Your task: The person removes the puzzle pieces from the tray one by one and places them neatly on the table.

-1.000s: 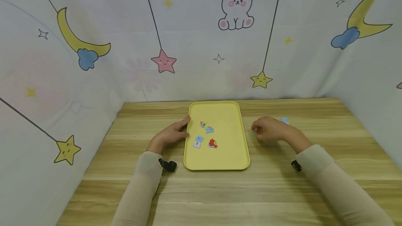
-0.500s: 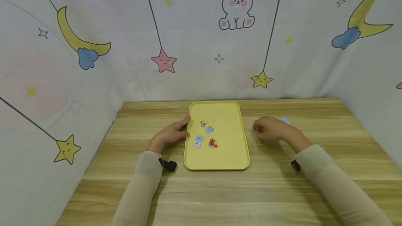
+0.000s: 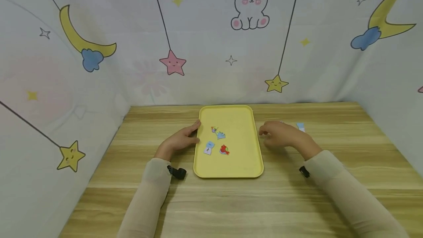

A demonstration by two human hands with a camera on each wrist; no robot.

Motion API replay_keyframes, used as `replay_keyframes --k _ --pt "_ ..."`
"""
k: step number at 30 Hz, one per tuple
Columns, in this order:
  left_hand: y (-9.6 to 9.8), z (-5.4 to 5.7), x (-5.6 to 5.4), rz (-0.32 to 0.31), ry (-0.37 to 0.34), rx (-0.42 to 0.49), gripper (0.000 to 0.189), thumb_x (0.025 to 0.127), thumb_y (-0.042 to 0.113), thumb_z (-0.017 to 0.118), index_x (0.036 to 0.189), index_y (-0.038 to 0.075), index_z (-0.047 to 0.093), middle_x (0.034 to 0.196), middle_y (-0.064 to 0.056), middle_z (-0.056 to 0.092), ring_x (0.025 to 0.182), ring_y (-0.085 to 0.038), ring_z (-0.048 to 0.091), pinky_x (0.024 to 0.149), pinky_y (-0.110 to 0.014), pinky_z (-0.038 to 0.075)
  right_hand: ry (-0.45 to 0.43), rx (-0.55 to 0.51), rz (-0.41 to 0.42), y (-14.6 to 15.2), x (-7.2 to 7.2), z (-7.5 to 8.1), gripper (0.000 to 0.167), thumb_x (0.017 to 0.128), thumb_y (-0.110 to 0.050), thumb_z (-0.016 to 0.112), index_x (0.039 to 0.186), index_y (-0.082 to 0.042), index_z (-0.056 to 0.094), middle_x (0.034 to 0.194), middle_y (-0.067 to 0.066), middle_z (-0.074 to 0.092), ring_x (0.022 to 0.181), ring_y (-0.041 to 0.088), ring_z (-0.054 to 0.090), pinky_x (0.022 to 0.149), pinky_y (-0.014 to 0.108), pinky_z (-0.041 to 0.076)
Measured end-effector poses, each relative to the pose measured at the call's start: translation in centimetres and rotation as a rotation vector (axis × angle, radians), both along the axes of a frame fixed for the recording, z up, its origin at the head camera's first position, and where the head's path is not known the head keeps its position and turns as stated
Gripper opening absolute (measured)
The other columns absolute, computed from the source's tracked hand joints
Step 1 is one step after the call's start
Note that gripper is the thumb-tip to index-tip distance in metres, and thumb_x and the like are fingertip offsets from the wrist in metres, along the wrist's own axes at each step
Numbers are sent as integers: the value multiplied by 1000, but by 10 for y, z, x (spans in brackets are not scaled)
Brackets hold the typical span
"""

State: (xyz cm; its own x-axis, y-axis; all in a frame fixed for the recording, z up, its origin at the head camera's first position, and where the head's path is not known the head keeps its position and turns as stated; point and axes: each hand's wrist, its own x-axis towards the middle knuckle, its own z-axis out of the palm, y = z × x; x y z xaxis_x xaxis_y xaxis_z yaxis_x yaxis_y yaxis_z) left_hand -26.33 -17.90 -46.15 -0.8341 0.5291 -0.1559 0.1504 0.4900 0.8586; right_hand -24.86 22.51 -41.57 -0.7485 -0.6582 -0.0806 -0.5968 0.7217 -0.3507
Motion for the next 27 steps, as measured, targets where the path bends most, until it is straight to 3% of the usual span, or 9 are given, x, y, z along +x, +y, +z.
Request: replay_keyframes --k 7,20,27 --pt "1 1 -2 3 -2 -12 76 106 5 60 167 0 15 176 -13 4 162 -30 2 130 -48 9 18 -45 81 -30 -1 5 23 93 -3 71 115 3 74 109 14 70 100 31 66 88 47 56" --pt "2 2 -3 17 3 -12 76 106 5 60 167 1 16 176 -12 5 163 -28 2 130 -47 7 -24 29 192 -94 0 4 28 94 -8 74 122 -2 75 115 10 70 108 26 67 96 40 56" --pt "2 2 -3 6 6 -8 76 106 5 60 167 -1 16 176 -14 5 162 -30 2 130 -48 8 -34 50 239 -119 2 -6 26 91 -3 73 117 -2 77 109 6 68 92 17 60 86 33 54"
